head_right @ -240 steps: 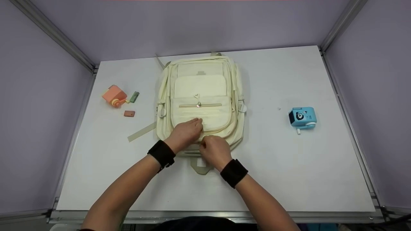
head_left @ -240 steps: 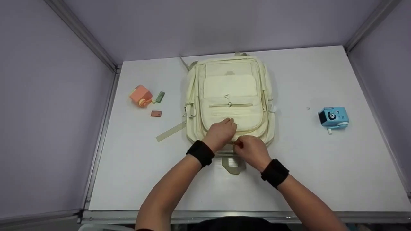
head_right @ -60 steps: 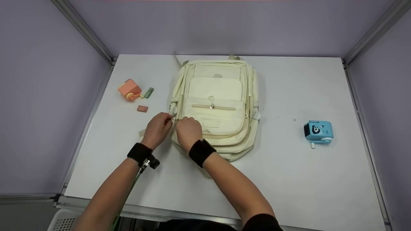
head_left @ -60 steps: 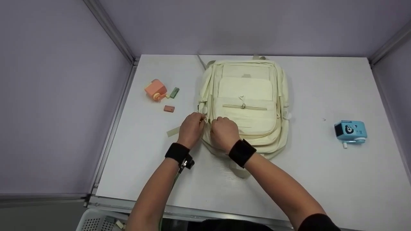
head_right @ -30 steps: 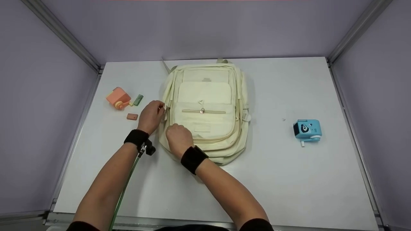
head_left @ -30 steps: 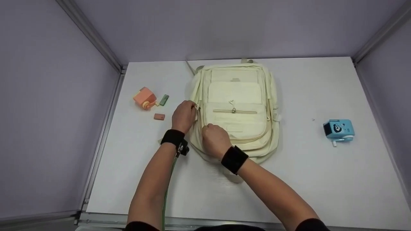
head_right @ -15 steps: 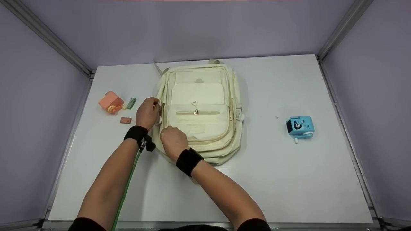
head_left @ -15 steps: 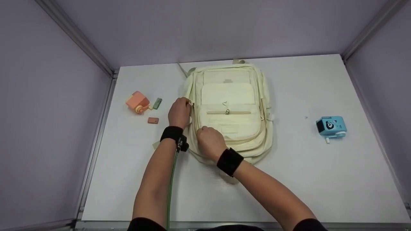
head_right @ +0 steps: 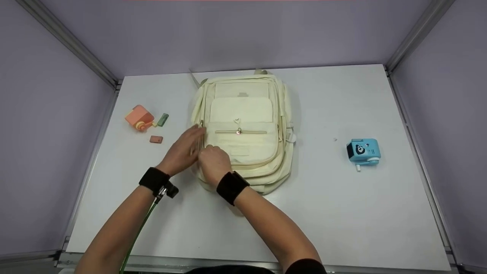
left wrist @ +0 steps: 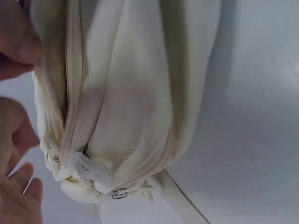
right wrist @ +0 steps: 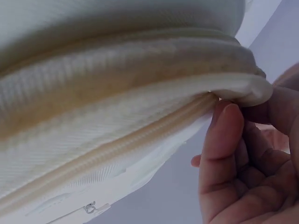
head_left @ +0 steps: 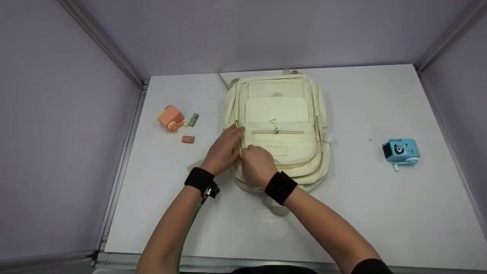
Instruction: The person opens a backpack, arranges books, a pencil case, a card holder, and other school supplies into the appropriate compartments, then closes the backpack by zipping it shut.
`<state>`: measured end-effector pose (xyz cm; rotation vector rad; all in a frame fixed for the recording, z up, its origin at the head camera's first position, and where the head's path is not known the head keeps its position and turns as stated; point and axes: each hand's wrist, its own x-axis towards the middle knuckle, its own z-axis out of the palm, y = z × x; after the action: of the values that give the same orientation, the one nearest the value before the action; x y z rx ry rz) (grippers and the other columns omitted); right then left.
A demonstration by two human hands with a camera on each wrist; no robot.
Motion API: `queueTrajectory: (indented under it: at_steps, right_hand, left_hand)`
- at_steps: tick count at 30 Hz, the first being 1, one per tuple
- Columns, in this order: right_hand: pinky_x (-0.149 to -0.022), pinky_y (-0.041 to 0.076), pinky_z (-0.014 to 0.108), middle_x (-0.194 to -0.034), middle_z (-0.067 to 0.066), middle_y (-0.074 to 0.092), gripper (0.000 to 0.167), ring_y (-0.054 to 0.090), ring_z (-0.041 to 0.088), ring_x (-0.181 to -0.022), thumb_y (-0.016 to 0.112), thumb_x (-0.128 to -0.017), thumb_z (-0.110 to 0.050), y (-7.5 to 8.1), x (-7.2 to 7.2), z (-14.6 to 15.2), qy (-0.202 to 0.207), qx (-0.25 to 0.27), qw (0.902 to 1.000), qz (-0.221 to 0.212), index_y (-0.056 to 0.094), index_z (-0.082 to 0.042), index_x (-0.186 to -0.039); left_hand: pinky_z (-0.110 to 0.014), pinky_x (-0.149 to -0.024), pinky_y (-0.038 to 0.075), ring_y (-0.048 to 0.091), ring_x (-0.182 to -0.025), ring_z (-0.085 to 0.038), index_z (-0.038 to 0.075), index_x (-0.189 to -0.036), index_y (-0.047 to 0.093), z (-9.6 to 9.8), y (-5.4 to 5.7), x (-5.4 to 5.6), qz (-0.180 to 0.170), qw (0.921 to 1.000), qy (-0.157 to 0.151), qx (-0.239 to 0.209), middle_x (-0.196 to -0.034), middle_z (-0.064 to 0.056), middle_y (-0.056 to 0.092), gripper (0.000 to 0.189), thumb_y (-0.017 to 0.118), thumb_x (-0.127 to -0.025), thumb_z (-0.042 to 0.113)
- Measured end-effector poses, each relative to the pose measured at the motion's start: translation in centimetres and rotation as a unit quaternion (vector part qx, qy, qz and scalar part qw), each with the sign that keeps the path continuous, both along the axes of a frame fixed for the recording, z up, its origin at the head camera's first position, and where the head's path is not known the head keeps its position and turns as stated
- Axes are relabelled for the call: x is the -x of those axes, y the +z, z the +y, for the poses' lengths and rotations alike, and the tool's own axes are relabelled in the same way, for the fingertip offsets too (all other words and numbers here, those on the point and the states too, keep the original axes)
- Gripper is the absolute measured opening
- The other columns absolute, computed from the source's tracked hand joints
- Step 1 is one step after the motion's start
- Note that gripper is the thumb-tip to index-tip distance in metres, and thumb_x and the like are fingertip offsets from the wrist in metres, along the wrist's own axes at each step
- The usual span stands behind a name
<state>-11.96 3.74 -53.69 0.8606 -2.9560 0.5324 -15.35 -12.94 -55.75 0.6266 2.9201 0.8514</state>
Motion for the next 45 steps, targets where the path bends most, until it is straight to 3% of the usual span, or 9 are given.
queueTrajectory:
  at_steps: [3,5,11,17,22,29,35,39,45]
  right_hand:
    - [-0.075,0.056,0.046,-0.090,0.015,0.070,0.015,0.068,0.033,-0.082,0.064,-0.099,-0.011,0.4,0.5,0.7,-0.021,0.013,0.9995,-0.021,0.074,0.000,-0.103]
    - [-0.077,0.056,0.046,-0.092,0.015,0.071,0.020,0.069,0.033,-0.084,0.062,-0.102,-0.014,0.5,0.6,1.0,-0.027,0.017,0.9989,-0.034,0.075,0.000,-0.107]
    - [-0.074,0.054,0.045,-0.088,0.013,0.069,0.021,0.067,0.032,-0.083,0.062,-0.103,-0.019,0.1,-0.1,2.3,-0.010,0.055,0.9982,-0.023,0.075,-0.002,-0.100]
    - [-0.091,0.051,0.045,-0.117,0.013,0.069,0.044,0.063,0.033,-0.109,0.076,-0.093,-0.034,-0.7,-1.4,8.1,0.043,0.087,0.9939,0.053,0.068,-0.003,-0.123]
    - [-0.111,0.035,0.051,-0.139,0.015,0.059,0.069,0.053,0.035,-0.130,0.083,-0.086,-0.037,-1.9,-1.7,14.4,0.053,0.070,0.9937,0.070,0.058,-0.004,-0.141]
    - [-0.113,0.035,0.050,-0.138,0.015,0.062,0.068,0.054,0.035,-0.131,0.085,-0.077,-0.001,-3.0,-0.7,19.1,0.044,0.054,0.9911,0.114,0.060,-0.004,-0.139]
    - [-0.092,0.053,0.050,-0.125,0.010,0.070,0.054,0.066,0.032,-0.116,0.077,-0.082,0.009,-1.8,0.3,18.9,0.017,0.091,0.9871,0.130,0.067,-0.011,-0.132]
    - [-0.087,0.055,0.049,-0.123,0.010,0.071,0.048,0.068,0.032,-0.111,0.074,-0.086,0.008,-0.3,1.0,18.6,-0.007,0.100,0.9858,0.135,0.069,-0.012,-0.129]
    - [-0.088,0.055,0.048,-0.125,0.008,0.071,0.040,0.067,0.030,-0.114,0.072,-0.092,0.000,1.3,1.8,18.3,-0.033,0.102,0.9860,0.128,0.069,-0.013,-0.130]
  left_hand:
    - [-0.041,-0.120,0.026,0.021,-0.154,-0.024,0.011,-0.154,0.046,0.4,-0.3,-1.5,-0.035,0.9977,-0.058,-0.008,-0.162,-0.010,0.037,0.057,0.063,-0.099,0.007]
    - [-0.040,-0.118,0.029,0.023,-0.153,-0.022,0.011,-0.150,0.052,0.7,-0.7,-2.0,-0.025,0.9972,-0.070,-0.007,-0.161,-0.007,0.040,0.052,0.067,-0.100,0.011]
    - [-0.038,-0.110,0.042,0.045,-0.142,-0.022,0.010,-0.124,0.069,1.1,-1.6,-2.8,0.039,0.9982,-0.041,-0.019,-0.148,-0.007,0.056,0.028,0.073,-0.096,0.012]
    - [-0.038,-0.107,0.045,0.051,-0.138,-0.023,0.011,-0.115,0.066,1.2,-1.2,-2.9,0.017,0.9989,-0.033,-0.030,-0.147,-0.007,0.056,0.015,0.068,-0.101,0.016]
    - [-0.038,-0.103,0.047,0.054,-0.134,-0.021,0.012,-0.117,0.065,1.1,-0.4,-2.8,-0.028,0.9985,-0.004,-0.047,-0.148,-0.004,0.056,0.015,0.063,-0.104,0.018]
    - [-0.038,-0.100,0.049,0.058,-0.129,-0.020,0.012,-0.120,0.064,1.0,0.8,-2.8,-0.037,0.9966,0.028,-0.068,-0.143,-0.002,0.060,0.017,0.059,-0.105,0.018]
    - [-0.036,-0.113,0.038,0.047,-0.140,-0.022,0.008,-0.143,0.055,1.5,1.9,-3.1,0.009,0.9990,-0.042,-0.008,-0.149,-0.008,0.054,0.048,0.066,-0.096,0.010]
    - [-0.038,-0.115,0.035,0.044,-0.143,-0.024,0.010,-0.156,0.043,3.1,3.3,-3.0,0.033,0.9951,-0.085,0.037,-0.153,-0.009,0.050,0.069,0.072,-0.097,0.031]
    - [-0.035,-0.101,0.050,0.061,-0.125,-0.016,0.018,-0.143,0.061,5.4,6.0,-2.2,0.077,0.9914,-0.081,0.067,-0.138,0.001,0.064,0.041,0.062,-0.104,0.030]
